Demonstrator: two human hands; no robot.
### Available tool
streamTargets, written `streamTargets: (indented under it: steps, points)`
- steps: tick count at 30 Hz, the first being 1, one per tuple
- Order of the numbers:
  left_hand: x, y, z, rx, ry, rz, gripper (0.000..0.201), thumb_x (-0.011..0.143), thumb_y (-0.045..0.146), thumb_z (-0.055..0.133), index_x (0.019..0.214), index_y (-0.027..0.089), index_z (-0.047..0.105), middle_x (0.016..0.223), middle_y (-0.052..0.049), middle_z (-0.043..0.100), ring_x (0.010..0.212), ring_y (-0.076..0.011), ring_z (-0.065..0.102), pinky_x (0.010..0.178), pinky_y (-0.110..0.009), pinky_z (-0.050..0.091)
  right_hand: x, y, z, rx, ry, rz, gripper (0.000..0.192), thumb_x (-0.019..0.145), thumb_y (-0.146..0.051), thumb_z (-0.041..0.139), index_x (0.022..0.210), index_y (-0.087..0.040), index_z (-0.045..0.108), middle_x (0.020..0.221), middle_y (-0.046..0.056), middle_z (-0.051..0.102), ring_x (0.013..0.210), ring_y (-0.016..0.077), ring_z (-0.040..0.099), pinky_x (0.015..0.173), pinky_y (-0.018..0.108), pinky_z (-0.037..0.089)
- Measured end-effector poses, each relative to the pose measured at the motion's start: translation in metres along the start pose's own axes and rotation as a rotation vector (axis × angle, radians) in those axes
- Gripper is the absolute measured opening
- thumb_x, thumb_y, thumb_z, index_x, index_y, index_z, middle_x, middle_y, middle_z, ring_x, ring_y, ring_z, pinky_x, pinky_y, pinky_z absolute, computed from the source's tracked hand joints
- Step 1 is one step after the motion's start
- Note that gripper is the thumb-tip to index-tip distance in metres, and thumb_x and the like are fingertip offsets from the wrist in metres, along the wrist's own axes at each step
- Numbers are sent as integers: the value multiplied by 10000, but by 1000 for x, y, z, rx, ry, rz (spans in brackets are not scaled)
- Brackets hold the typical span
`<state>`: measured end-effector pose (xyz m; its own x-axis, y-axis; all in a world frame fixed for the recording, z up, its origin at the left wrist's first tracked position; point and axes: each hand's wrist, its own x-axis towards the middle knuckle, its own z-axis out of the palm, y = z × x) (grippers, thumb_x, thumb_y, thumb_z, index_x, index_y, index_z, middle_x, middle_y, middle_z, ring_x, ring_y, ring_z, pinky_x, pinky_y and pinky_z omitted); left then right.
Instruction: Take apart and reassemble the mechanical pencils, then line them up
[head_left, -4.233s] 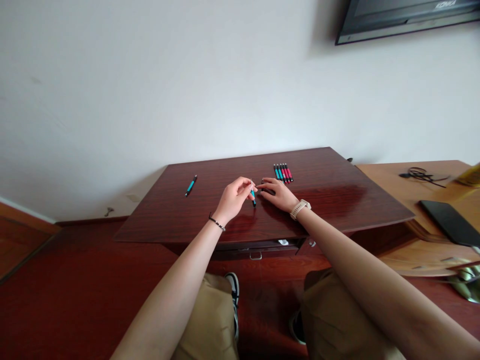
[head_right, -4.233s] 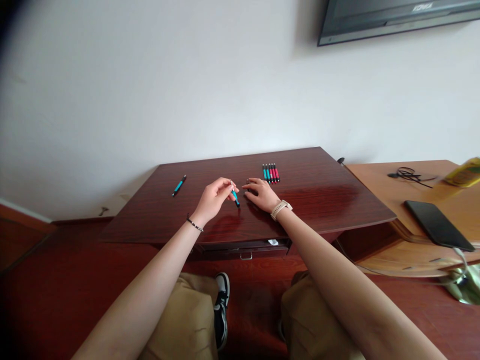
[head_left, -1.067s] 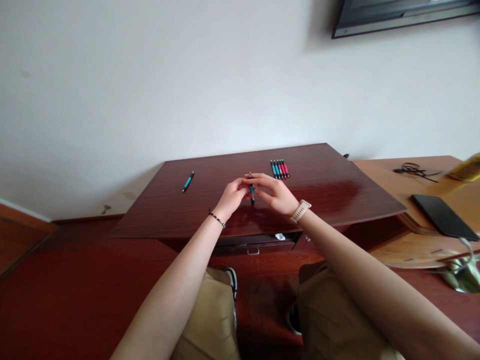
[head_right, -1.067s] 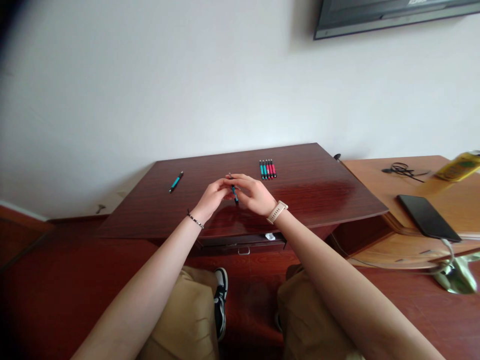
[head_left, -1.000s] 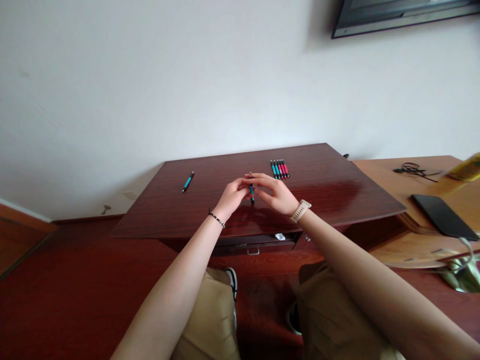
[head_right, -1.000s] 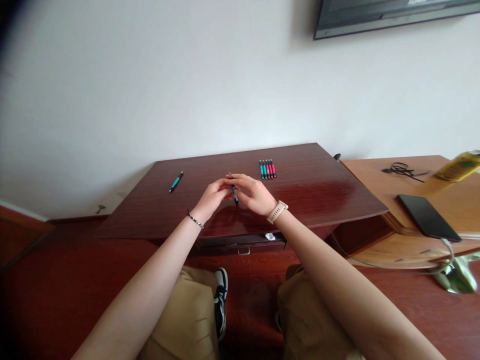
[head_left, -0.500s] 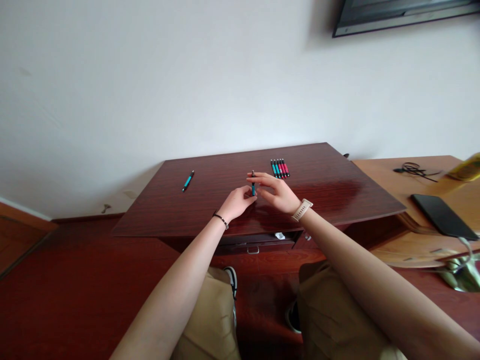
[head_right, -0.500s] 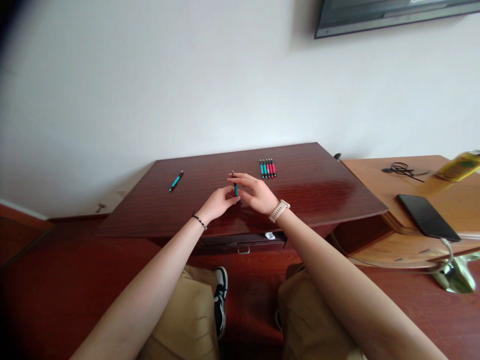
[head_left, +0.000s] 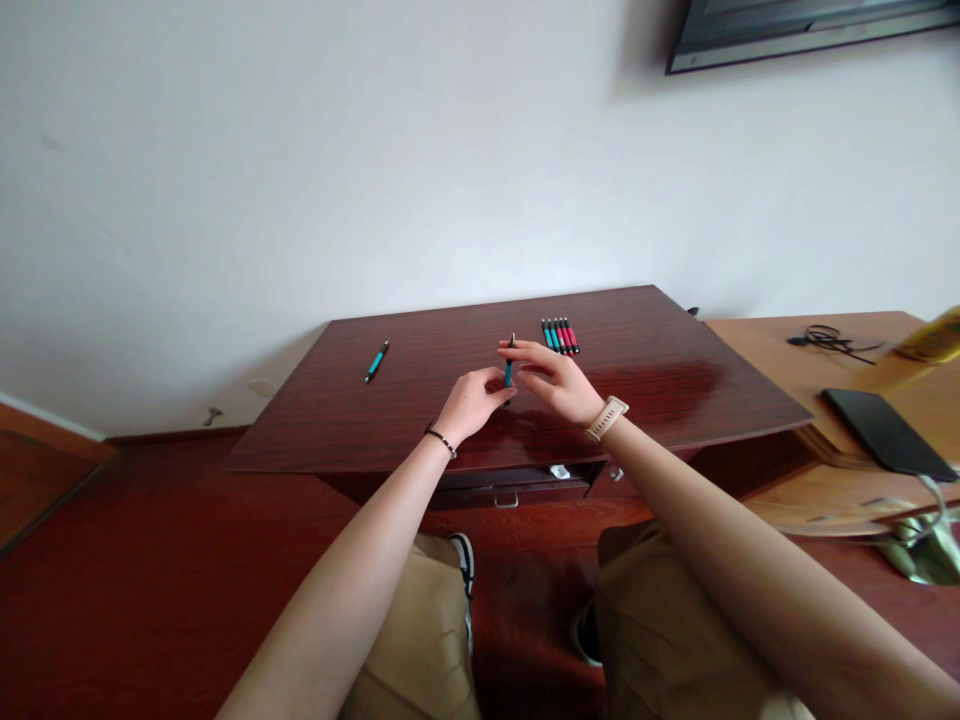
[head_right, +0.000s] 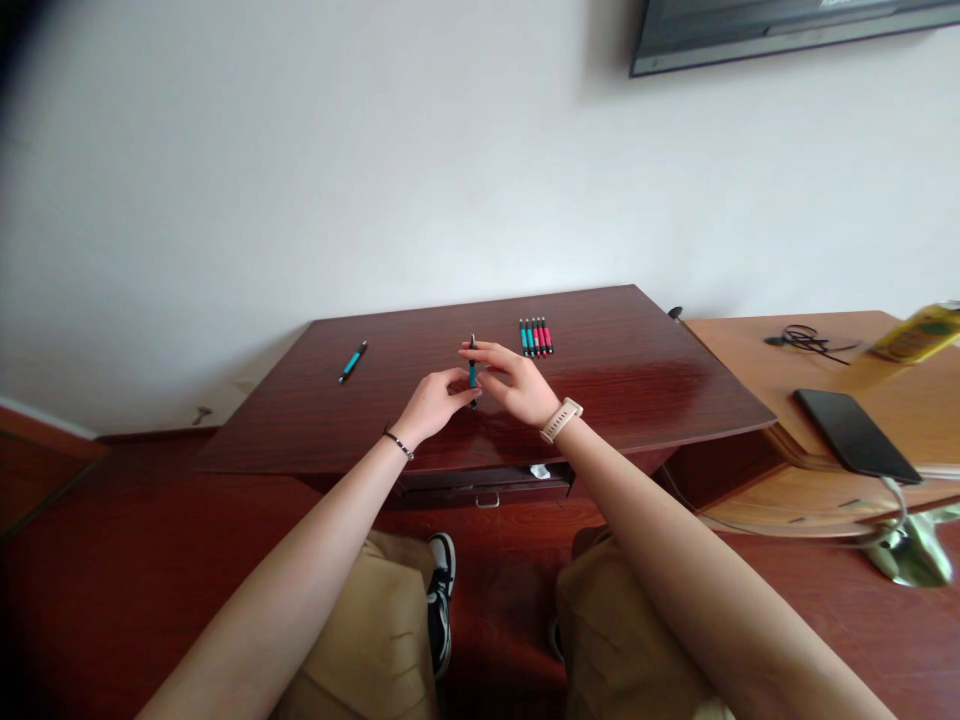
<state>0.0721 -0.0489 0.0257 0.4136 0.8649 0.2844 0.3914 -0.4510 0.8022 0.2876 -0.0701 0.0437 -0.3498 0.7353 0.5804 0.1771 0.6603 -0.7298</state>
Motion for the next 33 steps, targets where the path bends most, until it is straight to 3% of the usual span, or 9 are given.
streamTargets:
  steps: [5, 9, 14, 25, 29, 33]
  points:
    - [3, 6, -8, 5, 182, 26, 208, 934, 406, 763, 911, 199, 763, 905, -46, 769, 830, -200, 670, 785, -302, 499, 1, 1, -6, 96, 109, 80, 427, 987, -333, 663, 1404, -283, 744, 1525, 81, 674, 1396, 291, 636, 1196, 505, 511]
    - [5, 7, -17, -117, 290, -3, 279, 951, 477, 742, 962, 201, 783, 819, -27, 725, 737, -167, 623, 719, -284, 483, 0, 8, -9, 190, 180, 161, 394, 966, -367, 705, 1339, -266, 781, 1327, 76, 784, 1253, 281, 719, 1176, 506, 519]
    - [4, 8, -20, -261, 239, -60, 304, 913, 494, 774, 981, 198, 791, 818, -24, 712, 668, -136, 572, 638, -263, 458, -2, 13, -8, 253, 181, 207, 389, 946, -417, 734, 1302, -272, 799, 1285, 72, 793, 1189, 281, 745, 1104, 495, 566]
    - [4, 15, -19, -182, 205, -39, 287, 903, 464, 779, 961, 191, 846, 807, -41, 736, 797, -189, 630, 740, -289, 480, -3, 19, -5, 204, 252, 186, 349, 965, -497, 754, 1197, -243, 815, 1058, 64, 821, 948, 225, 772, 935, 416, 636]
    - [4, 12, -20, -216, 179, -79, 310, 886, 481, 792, 971, 187, 841, 746, -31, 702, 775, -191, 618, 723, -290, 469, -4, 17, -6, 203, 244, 207, 377, 931, -521, 798, 1158, -222, 761, 939, 55, 815, 887, 229, 785, 889, 414, 648]
    - [4, 9, -20, -228, 160, -79, 291, 896, 474, 782, 968, 194, 819, 757, -15, 679, 716, -163, 571, 677, -285, 444, -6, 15, -5, 291, 223, 256, 416, 899, -546, 835, 1124, -227, 690, 943, 66, 827, 928, 251, 813, 909, 433, 653]
